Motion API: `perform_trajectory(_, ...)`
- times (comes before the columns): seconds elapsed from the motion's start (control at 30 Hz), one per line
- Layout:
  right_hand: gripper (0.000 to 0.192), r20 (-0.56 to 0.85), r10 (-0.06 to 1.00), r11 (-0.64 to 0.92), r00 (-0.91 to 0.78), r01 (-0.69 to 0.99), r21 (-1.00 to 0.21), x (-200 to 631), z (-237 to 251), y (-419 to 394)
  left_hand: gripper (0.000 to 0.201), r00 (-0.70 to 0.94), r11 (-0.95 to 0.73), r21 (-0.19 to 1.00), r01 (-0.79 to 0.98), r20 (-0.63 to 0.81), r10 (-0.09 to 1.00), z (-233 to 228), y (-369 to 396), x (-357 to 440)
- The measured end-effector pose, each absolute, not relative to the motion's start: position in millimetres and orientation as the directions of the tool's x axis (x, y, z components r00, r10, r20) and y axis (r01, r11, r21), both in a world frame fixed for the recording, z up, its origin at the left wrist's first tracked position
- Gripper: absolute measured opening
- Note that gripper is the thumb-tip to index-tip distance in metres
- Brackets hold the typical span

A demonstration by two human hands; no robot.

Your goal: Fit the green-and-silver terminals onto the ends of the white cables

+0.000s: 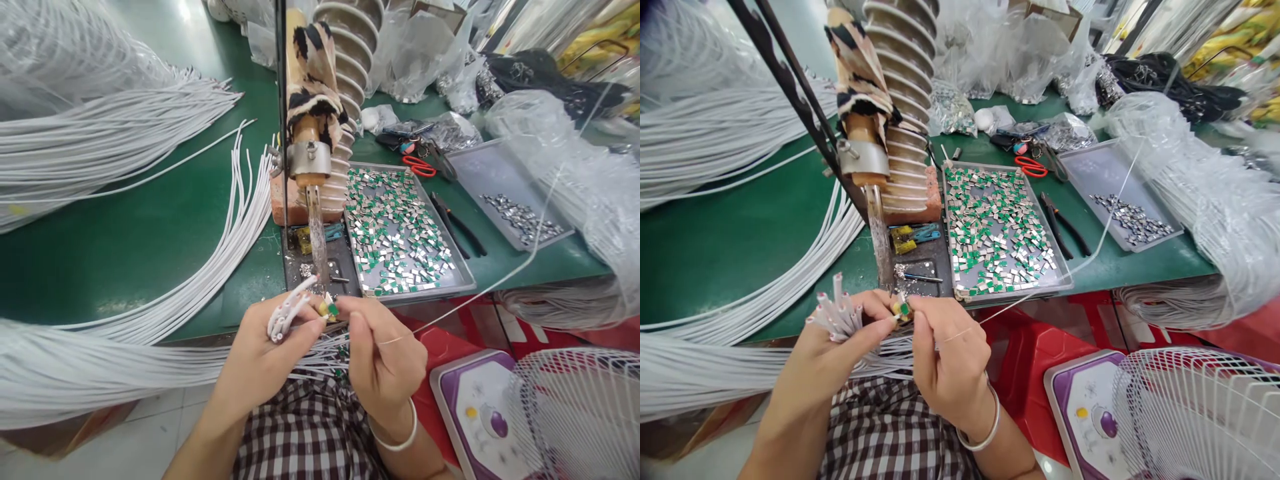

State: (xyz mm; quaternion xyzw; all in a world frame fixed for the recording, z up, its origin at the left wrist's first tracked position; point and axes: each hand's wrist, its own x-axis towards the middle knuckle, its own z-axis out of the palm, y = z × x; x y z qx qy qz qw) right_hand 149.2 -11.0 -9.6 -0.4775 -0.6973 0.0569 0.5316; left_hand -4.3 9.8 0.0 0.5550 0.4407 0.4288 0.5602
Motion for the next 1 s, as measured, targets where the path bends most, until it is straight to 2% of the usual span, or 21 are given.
perform_trajectory(0.13, 0.029, 0.661, 0.74, 0.531, 0.126, 0.494, -0.689, 149.2, -17.4, -12.0, 0.019, 0.142, 0.058, 0.994, -0.098, -0.043, 0.989, -1.0, 12.8, -5.8)
perform_trajectory(0.3, 0.03, 0.794, 0.589, 0.638, 0.153, 0.514, -0.573, 144.1, -20.5, -3.6, 0.019, 0.136, 0.118, 0.975, -0.188, -0.093, 0.986, -3.0, 19.5, -4.0)
perform_trajectory(0.43, 0.034, 0.827, 0.539, 0.634, 0.158, 0.57, -0.522, 140.7, -19.7, 1.0, 0.021, 0.159, 0.181, 0.96, -0.215, -0.148, 0.976, 1.2, 25.2, -2.8)
perform_trajectory(0.6, 0.04, 0.83, 0.541, 0.625, 0.139, 0.593, -0.507, 139.2, -18.5, 0.8, 0.02, 0.146, 0.191, 0.94, -0.284, -0.155, 0.977, 8.8, 26.7, -0.7)
perform_trajectory(0.8, 0.033, 0.827, 0.548, 0.628, 0.122, 0.593, -0.504, 136.6, -14.0, 2.0, 0.019, 0.115, 0.209, 0.896, -0.392, -0.178, 0.977, 9.5, 24.0, 2.2)
perform_trajectory(1.0, 0.026, 0.783, 0.605, 0.628, 0.142, 0.52, -0.58, 138.6, -14.1, 1.6, 0.019, 0.138, 0.207, 0.921, -0.331, -0.17, 0.976, 3.2, 19.1, -3.3)
